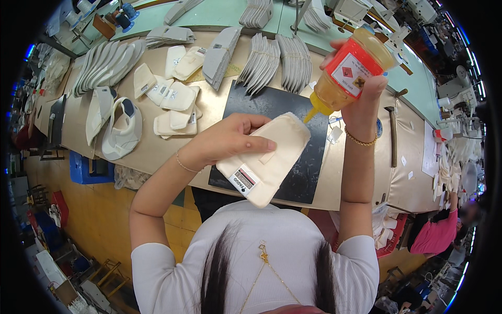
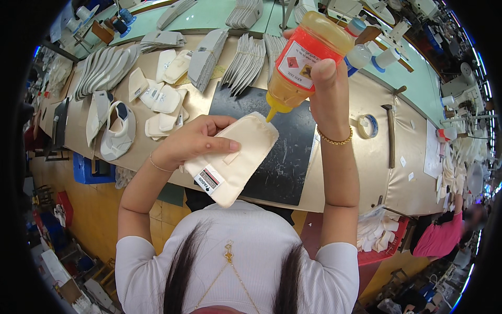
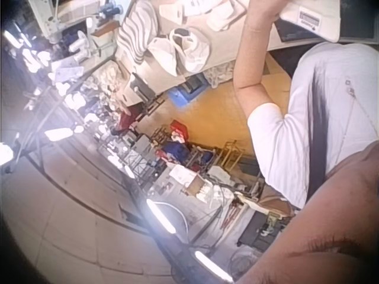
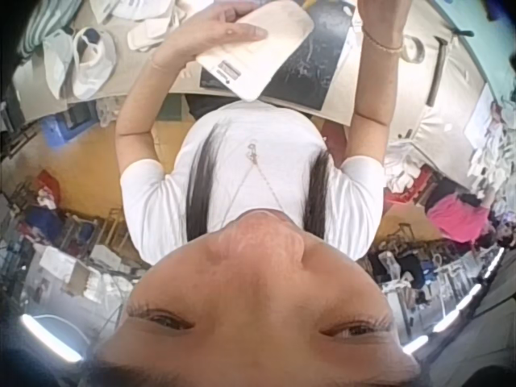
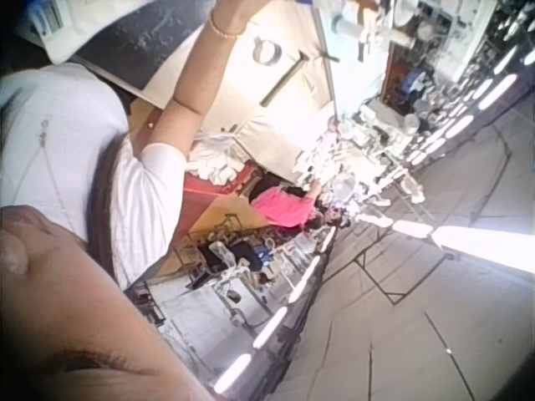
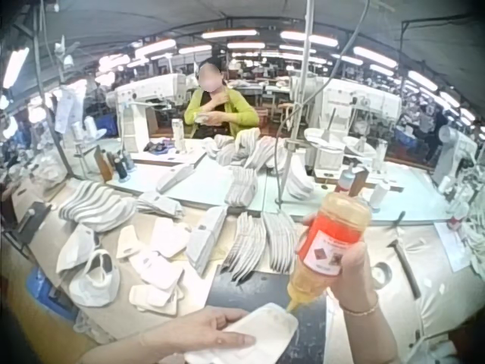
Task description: The person applies glue from a squeeze bottle to the edges of multiple small fabric pieces on a worktable. They then use a small tool to mark or adjust a piece and place it with other fabric parts. The task is performed one piece at a time in a factory setting.
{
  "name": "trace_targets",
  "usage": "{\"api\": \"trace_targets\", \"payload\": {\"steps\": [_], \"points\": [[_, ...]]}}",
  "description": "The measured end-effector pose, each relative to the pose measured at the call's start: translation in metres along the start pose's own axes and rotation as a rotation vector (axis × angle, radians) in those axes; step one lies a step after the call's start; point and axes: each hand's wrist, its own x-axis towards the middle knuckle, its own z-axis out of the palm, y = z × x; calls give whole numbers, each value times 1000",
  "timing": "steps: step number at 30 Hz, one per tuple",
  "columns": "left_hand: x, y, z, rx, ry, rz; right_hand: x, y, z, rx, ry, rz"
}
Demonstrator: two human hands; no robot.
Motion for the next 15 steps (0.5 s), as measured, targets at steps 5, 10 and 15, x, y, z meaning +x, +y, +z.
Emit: {"api": "trace_targets", "payload": {"steps": [5, 10, 15], "points": [[-4, 1, 1, 6, -13, 12, -2, -4, 2, 48, -27, 80], [-10, 10, 4, 21, -12, 4, -3, 3, -6, -13, -40, 55], [-15, 14, 5, 9, -43, 0, -1, 6, 1, 84, -12, 137]]}}
